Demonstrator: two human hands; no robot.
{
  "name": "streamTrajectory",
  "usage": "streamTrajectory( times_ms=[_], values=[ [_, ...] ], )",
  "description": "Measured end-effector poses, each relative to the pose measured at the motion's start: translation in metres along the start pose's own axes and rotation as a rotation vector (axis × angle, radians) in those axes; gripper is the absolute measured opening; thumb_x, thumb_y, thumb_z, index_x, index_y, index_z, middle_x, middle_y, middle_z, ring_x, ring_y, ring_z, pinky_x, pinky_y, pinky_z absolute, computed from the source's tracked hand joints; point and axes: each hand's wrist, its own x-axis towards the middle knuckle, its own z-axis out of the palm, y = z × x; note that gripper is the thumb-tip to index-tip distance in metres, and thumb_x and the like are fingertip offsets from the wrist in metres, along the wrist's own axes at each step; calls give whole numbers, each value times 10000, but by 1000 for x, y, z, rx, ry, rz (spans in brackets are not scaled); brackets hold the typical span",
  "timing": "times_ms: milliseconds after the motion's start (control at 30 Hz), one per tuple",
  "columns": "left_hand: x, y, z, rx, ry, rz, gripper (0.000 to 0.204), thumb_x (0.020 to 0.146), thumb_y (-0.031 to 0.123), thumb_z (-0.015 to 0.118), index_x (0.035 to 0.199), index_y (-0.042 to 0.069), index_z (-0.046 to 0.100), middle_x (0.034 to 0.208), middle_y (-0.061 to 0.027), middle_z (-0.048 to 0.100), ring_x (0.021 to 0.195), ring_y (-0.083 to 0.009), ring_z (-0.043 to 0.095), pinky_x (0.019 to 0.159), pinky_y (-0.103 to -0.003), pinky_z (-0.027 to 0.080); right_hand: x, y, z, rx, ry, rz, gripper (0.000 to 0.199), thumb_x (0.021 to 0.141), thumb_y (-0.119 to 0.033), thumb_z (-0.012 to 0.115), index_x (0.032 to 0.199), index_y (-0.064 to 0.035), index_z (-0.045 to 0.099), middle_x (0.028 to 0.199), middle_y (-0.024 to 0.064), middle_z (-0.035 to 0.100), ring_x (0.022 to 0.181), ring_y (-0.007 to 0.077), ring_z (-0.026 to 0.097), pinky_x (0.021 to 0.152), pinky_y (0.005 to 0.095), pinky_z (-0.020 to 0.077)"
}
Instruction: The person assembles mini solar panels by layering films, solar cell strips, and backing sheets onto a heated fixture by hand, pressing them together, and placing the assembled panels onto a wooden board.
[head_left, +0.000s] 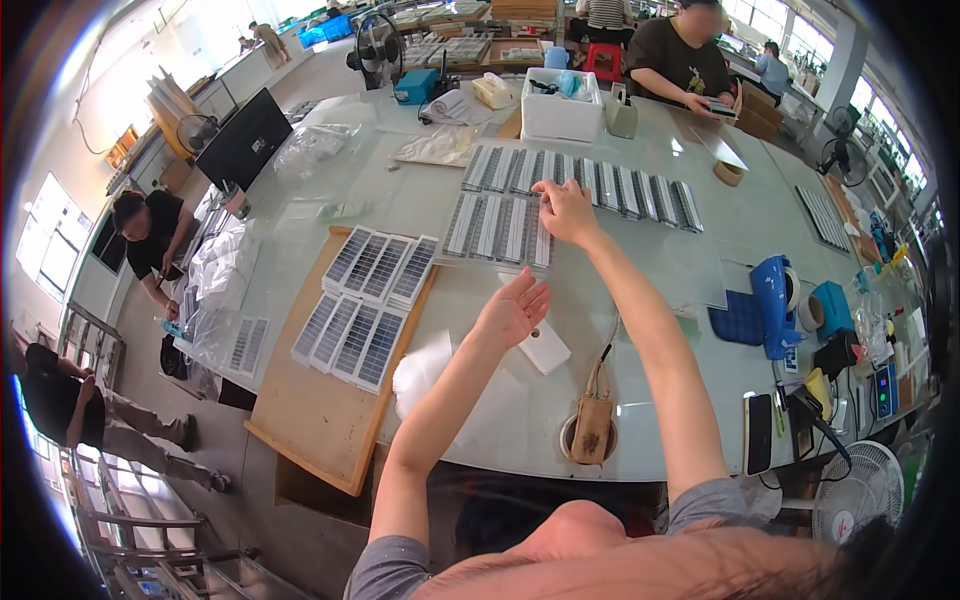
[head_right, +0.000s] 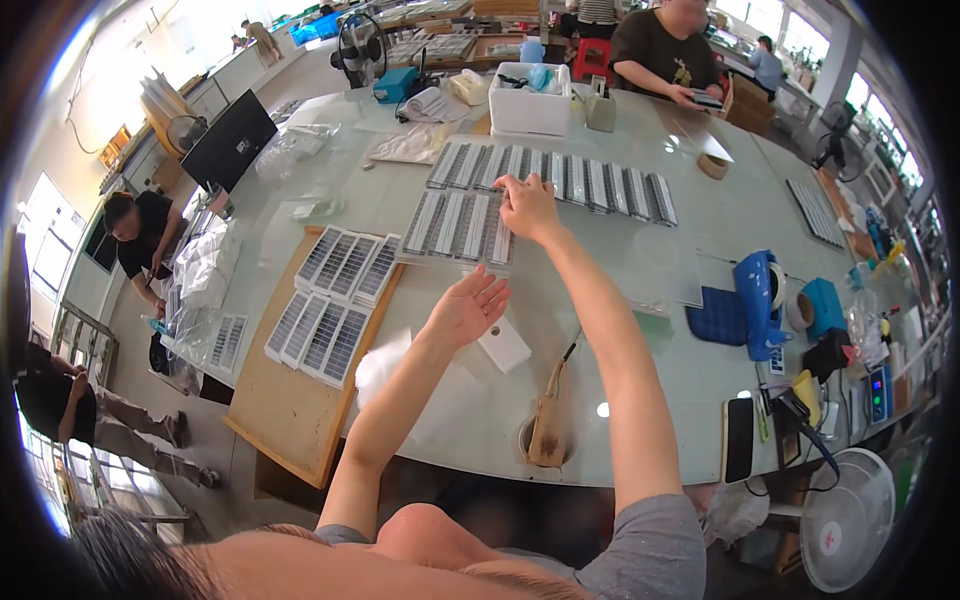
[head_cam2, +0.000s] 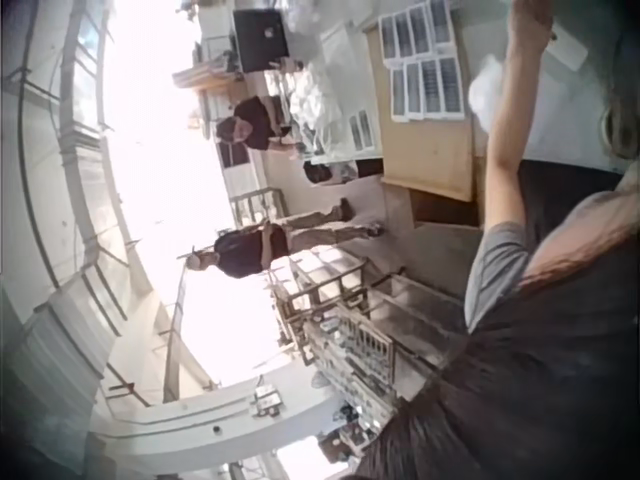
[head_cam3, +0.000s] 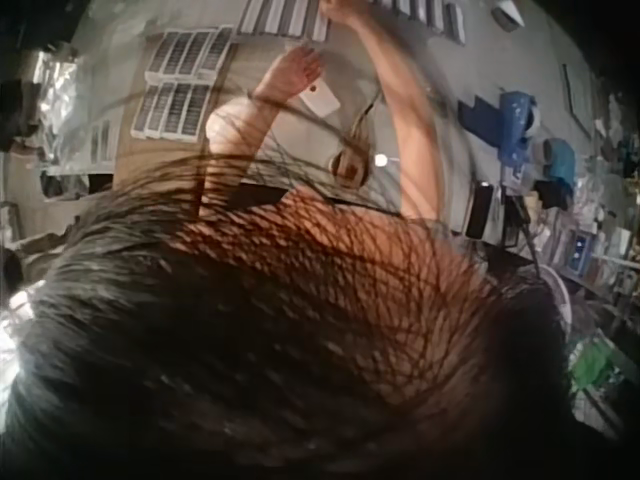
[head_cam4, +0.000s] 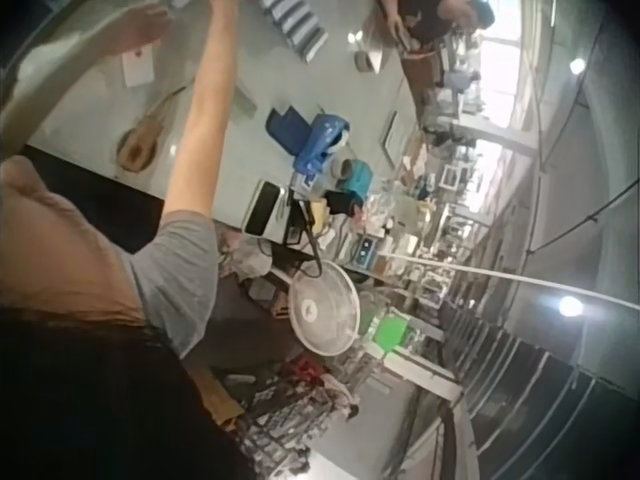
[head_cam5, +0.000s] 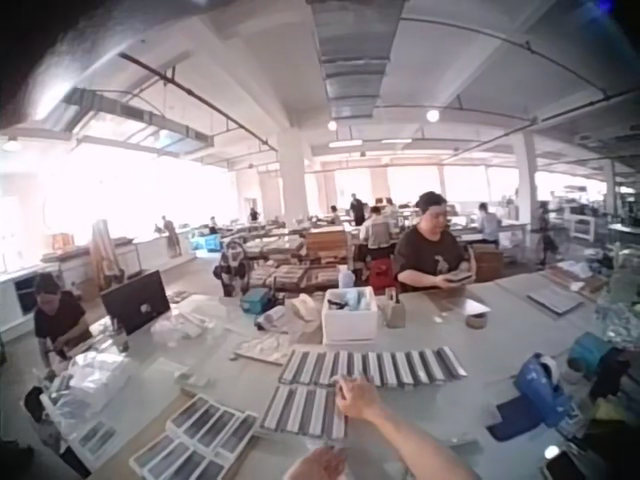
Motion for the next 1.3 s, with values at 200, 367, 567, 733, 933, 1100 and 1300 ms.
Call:
streamTrajectory(
  times_ms=[200, 367, 567, 733, 933, 1100, 1300],
  values=[
    [11, -1, -1, -28, 81, 29, 469, 846, 354, 812, 1091, 37, 569, 1051, -89, 633, 989, -237, 632, 872, -352, 536, -21, -6, -8, 25, 27, -59, 350, 792, -132, 617, 1136, -195, 616, 878, -55, 670, 986, 231, 570, 891, 442, 380],
    [12, -13, -3, 69, 105, 165, 340, 882, 246, 780, 1096, 42, 611, 1035, -87, 642, 948, -215, 627, 898, -334, 509, -45, -13, -22, 45, -47, -86, 388, 803, -162, 646, 1184, -213, 592, 950, -69, 676, 987, 203, 543, 898, 420, 350],
    [-51, -31, 13, 133, 115, 238, 383, 933, 30, 652, 1291, 20, 514, 1144, -91, 635, 1038, -199, 632, 914, -352, 521, -121, -30, -73, 351, 144, 219, 293, 878, -171, 680, 1147, -84, 605, 991, 24, 685, 901, 210, 613, 788, 355, 485],
    [-105, -84, 40, 122, -26, 181, 353, 957, 49, 630, 1286, 19, 505, 1144, -58, 627, 990, -155, 638, 849, -309, 543, -241, -35, -120, 1070, -92, 667, 384, 961, -366, 644, 1159, -39, 615, 1043, 63, 711, 898, 161, 662, 768, 298, 519],
    [-144, -186, 76, 184, -95, 89, 342, 956, 75, 665, 1269, 37, 533, 1154, 3, 616, 967, -59, 586, 778, -192, 448, -333, -58, -168, 1431, 49, 965, 325, 984, -351, 627, 1113, -55, 659, 1001, 53, 716, 895, 141, 689, 804, 283, 541],
    [-156, -247, 68, 285, -50, 60, 351, 957, 50, 654, 1274, -19, 519, 1212, -55, 612, 1092, -103, 573, 955, -254, 451, -385, -55, -178, 1271, 115, 1100, 264, 965, -256, 651, 1123, -44, 652, 995, 44, 713, 870, 128, 692, 807, 282, 541],
    [-155, -275, 54, 428, -29, 42, 374, 977, 25, 617, 1327, -21, 496, 1279, -65, 586, 1154, -119, 566, 976, -256, 453, -413, -48, -159, 1196, 118, 1117, 247, 951, -164, 667, 1142, -13, 625, 977, 50, 713, 857, 124, 687, 798, 279, 553]
  ],
)
